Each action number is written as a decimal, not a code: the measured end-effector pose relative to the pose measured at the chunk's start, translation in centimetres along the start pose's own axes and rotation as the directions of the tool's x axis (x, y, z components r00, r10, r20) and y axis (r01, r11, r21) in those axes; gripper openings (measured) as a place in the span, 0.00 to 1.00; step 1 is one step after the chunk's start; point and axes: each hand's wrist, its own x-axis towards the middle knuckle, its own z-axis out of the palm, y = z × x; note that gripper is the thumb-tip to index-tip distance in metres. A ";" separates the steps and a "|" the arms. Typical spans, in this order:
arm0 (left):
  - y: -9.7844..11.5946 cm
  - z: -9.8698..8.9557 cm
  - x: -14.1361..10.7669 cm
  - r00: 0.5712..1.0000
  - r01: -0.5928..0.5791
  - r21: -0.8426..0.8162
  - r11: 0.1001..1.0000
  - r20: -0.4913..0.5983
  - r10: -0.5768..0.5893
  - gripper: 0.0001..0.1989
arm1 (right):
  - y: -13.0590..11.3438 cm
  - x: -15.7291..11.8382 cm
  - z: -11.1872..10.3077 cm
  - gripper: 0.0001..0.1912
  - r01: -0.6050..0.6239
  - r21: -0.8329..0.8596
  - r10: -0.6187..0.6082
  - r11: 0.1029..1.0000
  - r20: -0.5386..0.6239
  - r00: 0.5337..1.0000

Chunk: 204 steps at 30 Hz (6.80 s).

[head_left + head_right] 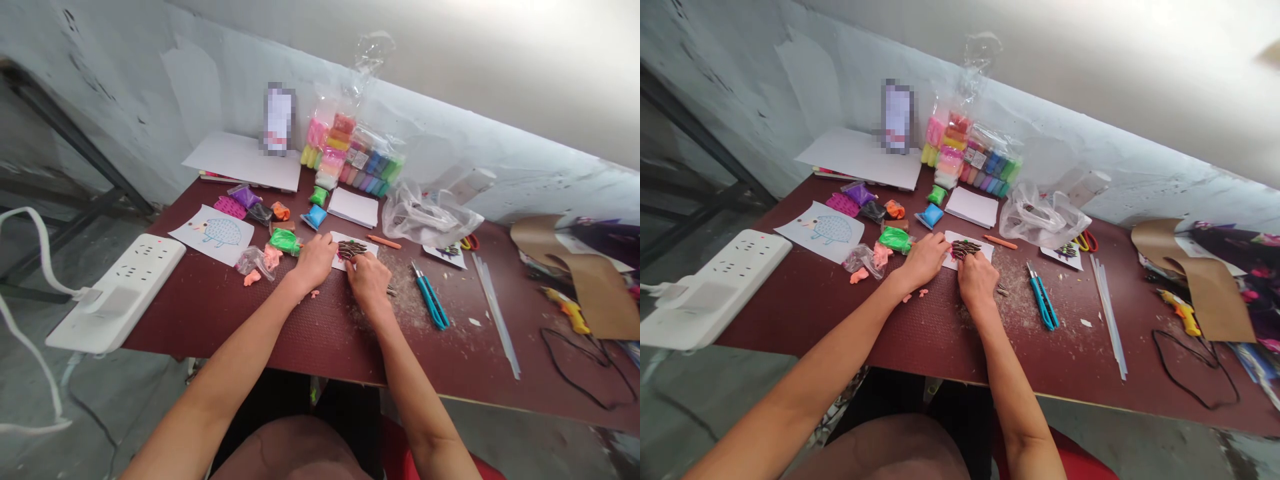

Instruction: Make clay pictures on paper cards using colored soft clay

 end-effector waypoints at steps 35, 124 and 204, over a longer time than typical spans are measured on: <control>-0.1 0.3 0.1 1.000 0.002 0.000 1.000 -0.013 -0.002 0.18 | 1.3 -1.0 -1.5 0.12 0.056 -0.013 -0.054 0.998 0.086 0.995; -0.1 0.1 0.0 1.000 0.001 0.008 1.000 0.005 -0.001 0.20 | 3.3 0.2 0.1 0.10 -0.112 0.205 0.115 0.972 -0.006 0.993; -0.2 0.4 0.1 1.000 -0.001 0.006 1.000 -0.016 0.001 0.20 | 4.3 0.5 0.3 0.07 0.036 0.509 0.033 0.860 -0.125 0.992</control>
